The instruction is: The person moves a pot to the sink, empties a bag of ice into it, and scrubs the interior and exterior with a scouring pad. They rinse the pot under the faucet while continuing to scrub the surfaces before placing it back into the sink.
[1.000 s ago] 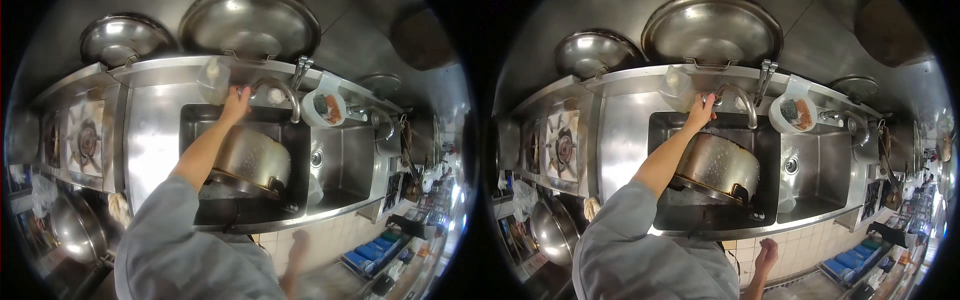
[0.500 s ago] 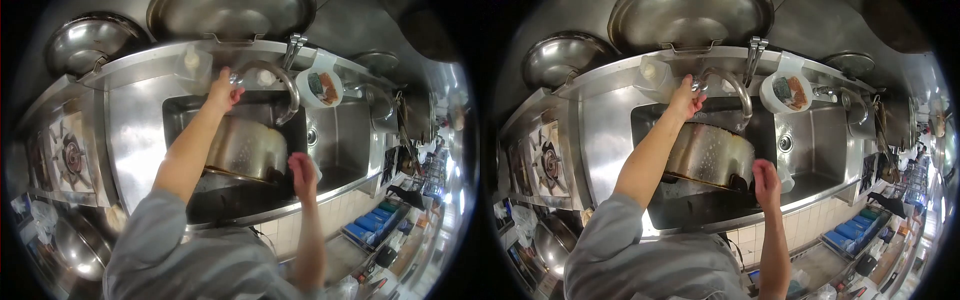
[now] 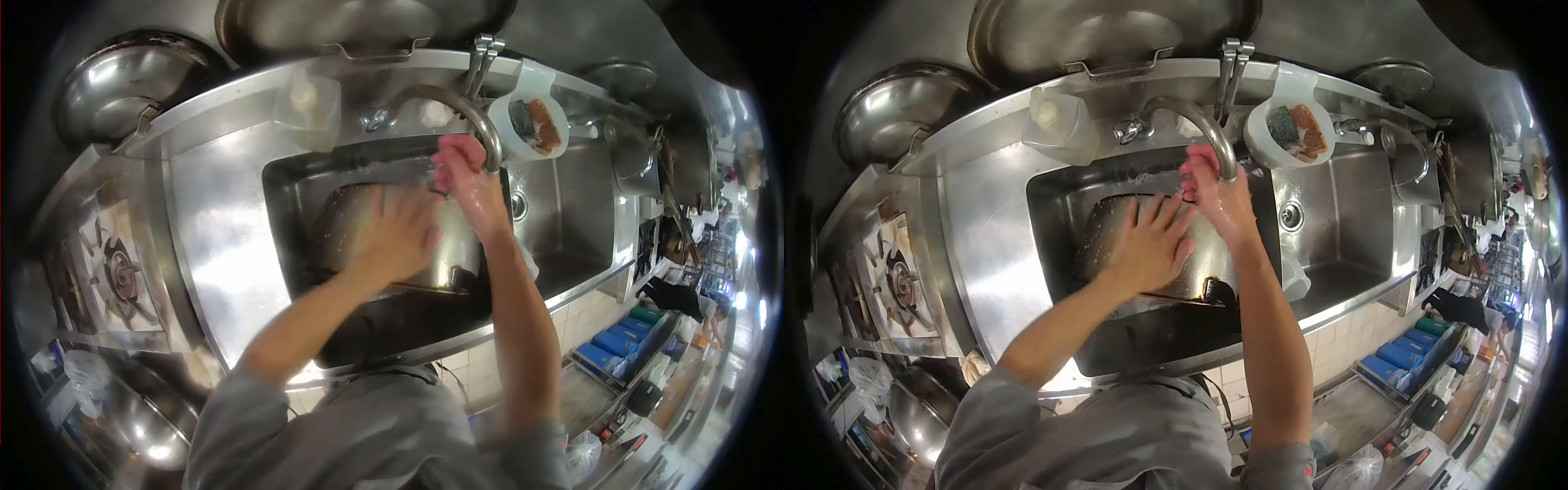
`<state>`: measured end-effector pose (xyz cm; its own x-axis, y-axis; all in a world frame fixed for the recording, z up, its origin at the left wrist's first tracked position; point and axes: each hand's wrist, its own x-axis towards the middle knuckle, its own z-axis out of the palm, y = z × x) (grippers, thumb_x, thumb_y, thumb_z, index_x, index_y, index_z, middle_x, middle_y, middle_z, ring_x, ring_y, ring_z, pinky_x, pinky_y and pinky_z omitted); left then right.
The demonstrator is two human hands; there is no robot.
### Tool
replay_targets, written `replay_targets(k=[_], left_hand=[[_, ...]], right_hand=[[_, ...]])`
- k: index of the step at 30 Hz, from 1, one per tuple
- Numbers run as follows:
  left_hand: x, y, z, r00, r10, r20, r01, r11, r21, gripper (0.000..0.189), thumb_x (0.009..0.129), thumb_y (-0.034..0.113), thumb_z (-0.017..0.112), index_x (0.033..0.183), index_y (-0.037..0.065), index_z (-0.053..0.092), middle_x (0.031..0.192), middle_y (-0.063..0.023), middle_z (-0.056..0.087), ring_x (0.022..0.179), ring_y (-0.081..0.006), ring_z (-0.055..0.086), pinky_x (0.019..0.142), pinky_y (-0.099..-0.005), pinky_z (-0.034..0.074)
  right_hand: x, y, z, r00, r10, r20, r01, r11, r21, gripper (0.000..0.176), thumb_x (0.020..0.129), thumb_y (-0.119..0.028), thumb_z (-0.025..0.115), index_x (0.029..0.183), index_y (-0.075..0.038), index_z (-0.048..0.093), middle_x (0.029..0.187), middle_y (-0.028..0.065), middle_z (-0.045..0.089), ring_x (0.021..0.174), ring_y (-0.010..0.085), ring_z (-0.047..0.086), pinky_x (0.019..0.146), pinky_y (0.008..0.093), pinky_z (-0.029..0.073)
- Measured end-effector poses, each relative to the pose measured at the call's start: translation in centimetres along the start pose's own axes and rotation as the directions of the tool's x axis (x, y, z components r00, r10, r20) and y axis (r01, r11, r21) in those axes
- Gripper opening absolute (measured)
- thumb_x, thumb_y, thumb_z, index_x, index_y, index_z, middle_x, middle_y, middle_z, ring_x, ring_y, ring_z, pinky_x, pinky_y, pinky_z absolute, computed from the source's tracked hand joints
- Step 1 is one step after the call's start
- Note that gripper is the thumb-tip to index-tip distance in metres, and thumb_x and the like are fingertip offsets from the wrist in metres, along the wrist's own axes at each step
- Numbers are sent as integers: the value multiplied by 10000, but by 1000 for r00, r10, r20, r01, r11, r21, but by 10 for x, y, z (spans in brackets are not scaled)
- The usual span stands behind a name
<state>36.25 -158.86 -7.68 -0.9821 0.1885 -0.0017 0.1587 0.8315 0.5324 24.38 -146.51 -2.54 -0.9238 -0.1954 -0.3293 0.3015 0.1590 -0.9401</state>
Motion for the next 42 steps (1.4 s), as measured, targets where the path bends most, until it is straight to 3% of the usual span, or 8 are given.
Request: replay_targets(k=[5,7,14,17,19,22,28,42], left_hand=[[76,-11,3,978,58,202,-66,997,31,501,1003,371,467,1417,103,553,1448,-196,545,1419,-410,424,1152,-612,321],[99,0,-11,880,88,467,-16,987,-157,458,989,350,478,1332,73,605,1347,-207,622,1307,-369,558,1093,-563,417],[114,10,6,737,220,639,-109,972,-209,594,960,475,560,1325,8,598,1393,-238,578,1317,-390,544,1091,-542,429],[16,6,-43,792,475,383,-472,875,-108,645,927,480,618,1437,92,549,1563,-187,409,1484,-395,314,1164,-666,258],[-16,3,-34,789,520,327,-528,846,-72,644,910,417,657,1470,127,527,1591,-161,372,1513,-394,252,1172,-700,206],[-25,0,-25,883,427,195,-446,892,68,669,827,48,654,1469,178,518,1516,-135,476,1446,-378,385,1180,-609,303],[22,-46,-30,956,284,72,-287,958,24,552,899,18,557,1431,167,562,1485,-163,524,1374,-393,480,1162,-526,369],[3,-81,-35,990,-102,-99,92,991,-97,483,871,-1,579,1347,79,597,1358,-211,608,1269,-393,568,1046,-456,488]], right_hand=[[-16,-1,-2,993,-57,99,78,973,-217,221,1027,-179,585,1199,-42,607,960,79,697,808,160,683,702,309,558],[-32,1,-27,874,-391,289,482,616,-623,221,1000,-159,614,1183,-35,606,980,134,699,870,240,705,724,340,558],[-170,27,-97,992,-77,98,122,757,-642,187,982,-113,631,1146,-24,643,1017,160,685,956,338,679,840,395,544],[-226,41,-104,993,103,57,-57,840,-540,242,988,-182,645,1182,-36,647,1061,166,674,1058,344,644,952,426,510],[-241,49,-104,994,-54,92,100,777,-622,330,969,-224,671,1236,-37,620,1097,170,663,1099,368,613,1038,457,453],[-230,55,-96,966,-232,111,241,667,-705,429,918,-212,730,1267,-16,575,1130,172,656,1098,394,605,1034,472,446],[-137,21,-83,955,-292,43,236,669,-704,400,876,-243,778,1172,-43,600,992,178,680,866,391,669,724,440,538],[-18,-32,10,869,-117,480,494,256,-831,288,842,-263,705,1041,-78,610,996,130,687,958,363,685,801,482,559]])
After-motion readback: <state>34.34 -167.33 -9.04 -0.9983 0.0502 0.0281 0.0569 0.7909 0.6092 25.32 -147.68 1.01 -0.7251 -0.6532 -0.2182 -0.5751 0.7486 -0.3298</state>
